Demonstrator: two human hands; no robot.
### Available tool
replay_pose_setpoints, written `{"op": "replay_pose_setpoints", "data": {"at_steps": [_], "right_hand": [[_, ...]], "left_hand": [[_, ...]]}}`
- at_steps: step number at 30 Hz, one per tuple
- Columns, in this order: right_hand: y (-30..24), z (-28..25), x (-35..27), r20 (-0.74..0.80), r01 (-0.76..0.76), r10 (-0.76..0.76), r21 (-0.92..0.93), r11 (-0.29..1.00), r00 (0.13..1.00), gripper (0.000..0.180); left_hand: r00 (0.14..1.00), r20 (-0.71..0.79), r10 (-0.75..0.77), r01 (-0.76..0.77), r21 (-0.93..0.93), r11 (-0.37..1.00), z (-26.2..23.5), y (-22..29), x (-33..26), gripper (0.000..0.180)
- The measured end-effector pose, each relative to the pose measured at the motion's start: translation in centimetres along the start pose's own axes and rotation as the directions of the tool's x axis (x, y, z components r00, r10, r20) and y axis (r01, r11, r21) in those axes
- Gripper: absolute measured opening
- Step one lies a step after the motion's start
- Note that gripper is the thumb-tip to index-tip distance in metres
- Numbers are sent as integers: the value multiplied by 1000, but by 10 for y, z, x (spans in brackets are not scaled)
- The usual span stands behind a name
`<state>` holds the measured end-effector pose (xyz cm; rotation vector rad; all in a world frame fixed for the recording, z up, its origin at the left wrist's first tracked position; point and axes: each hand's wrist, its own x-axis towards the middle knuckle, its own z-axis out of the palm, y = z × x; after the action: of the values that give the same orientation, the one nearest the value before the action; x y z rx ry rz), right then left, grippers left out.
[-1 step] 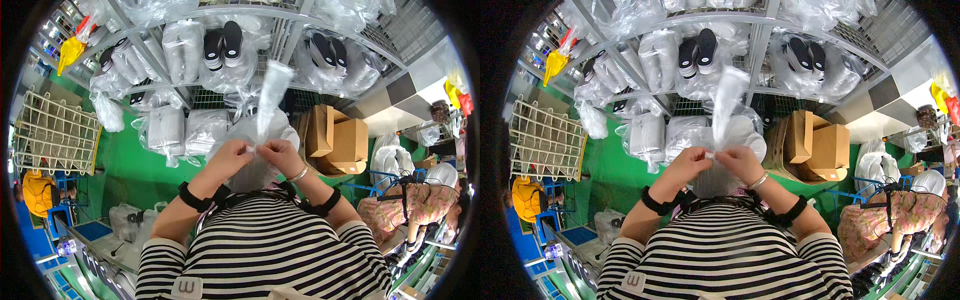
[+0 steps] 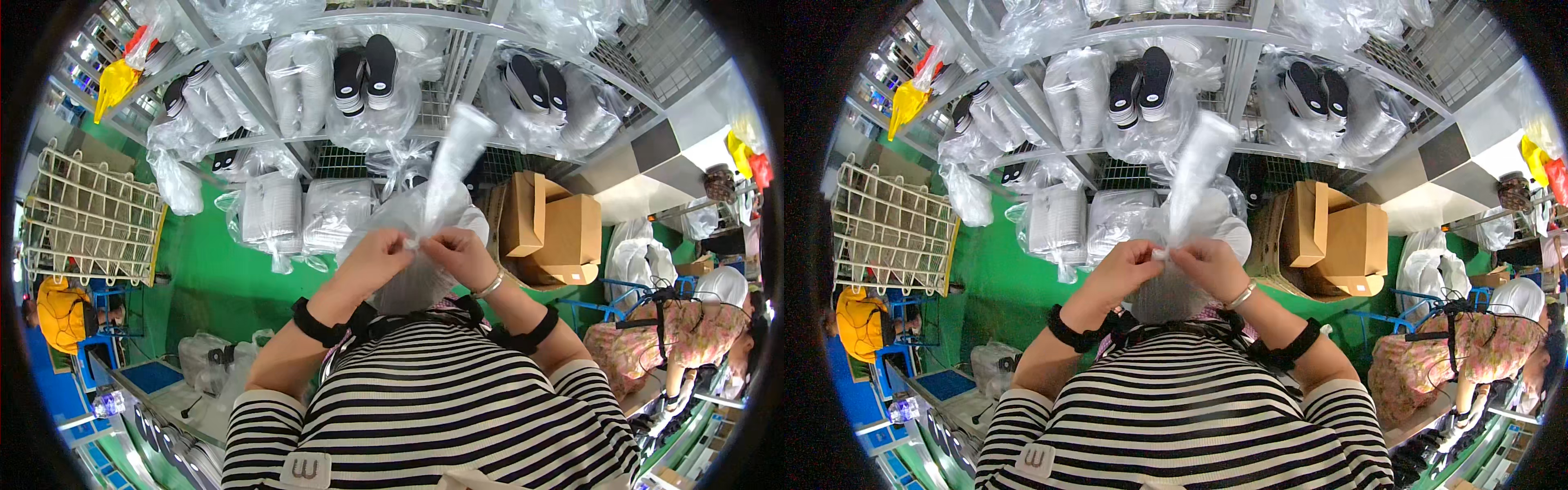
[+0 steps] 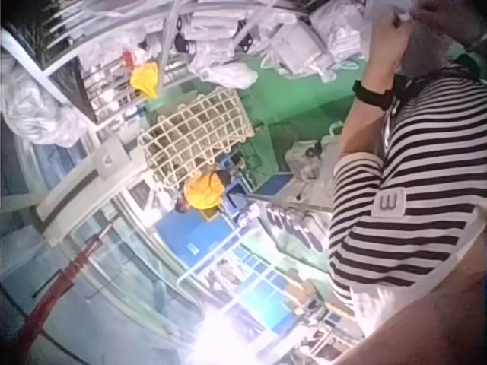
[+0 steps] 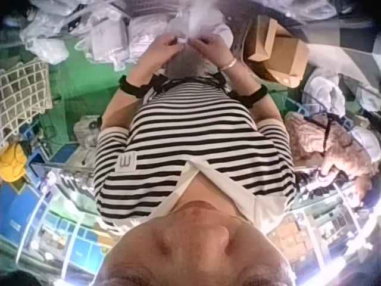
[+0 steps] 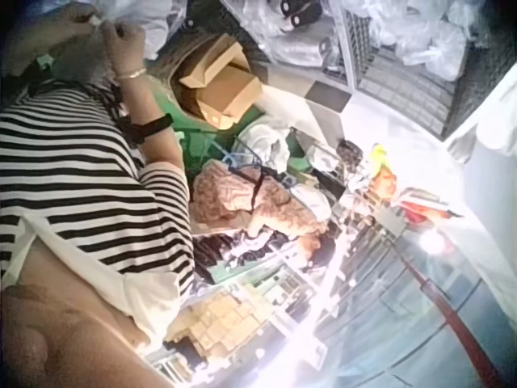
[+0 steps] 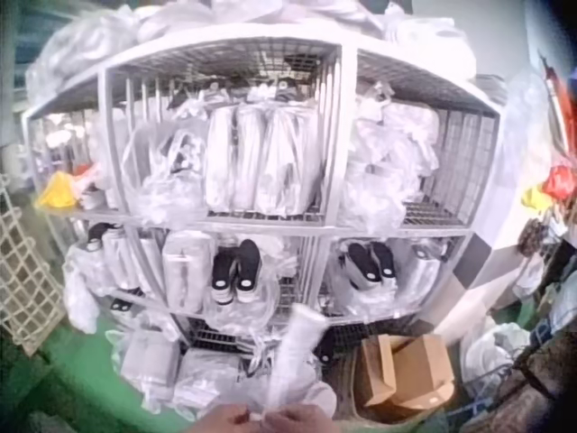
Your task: Inserting white insoles into black and white sneakers on a factory conveyor belt.
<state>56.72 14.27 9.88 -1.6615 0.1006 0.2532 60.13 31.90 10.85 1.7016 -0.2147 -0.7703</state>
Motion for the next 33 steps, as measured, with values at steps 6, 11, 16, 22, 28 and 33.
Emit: {"op": "replay_pose_setpoints", "data": {"at_steps": [6,11,16,22,28,33], "right_hand": [[-24,-29,2,347,-439,319,359,823,882,19],[-42,-58,7,203,-257,177,493,831,963,19],[-35,-66,-6,173,-266,212,408,873,962,19],[-25,-65,-12,100,-9,-41,450,893,994,15],[-3,-44,-3,333,92,-117,89,992,936,31],[-16,-30,-6,46,382,-451,-613,692,891,22]], "left_hand": [[999,16,41,-43,102,994,-1,2,-4,24],[999,-25,31,-26,181,983,-6,2,-8,21],[999,-24,-39,38,-54,998,-4,-4,-2,21],[995,-64,72,-74,-28,997,3,-5,2,20],[999,-16,-49,49,-16,999,9,5,-1,21],[1000,-11,16,-15,81,997,11,5,-2,20]]}}
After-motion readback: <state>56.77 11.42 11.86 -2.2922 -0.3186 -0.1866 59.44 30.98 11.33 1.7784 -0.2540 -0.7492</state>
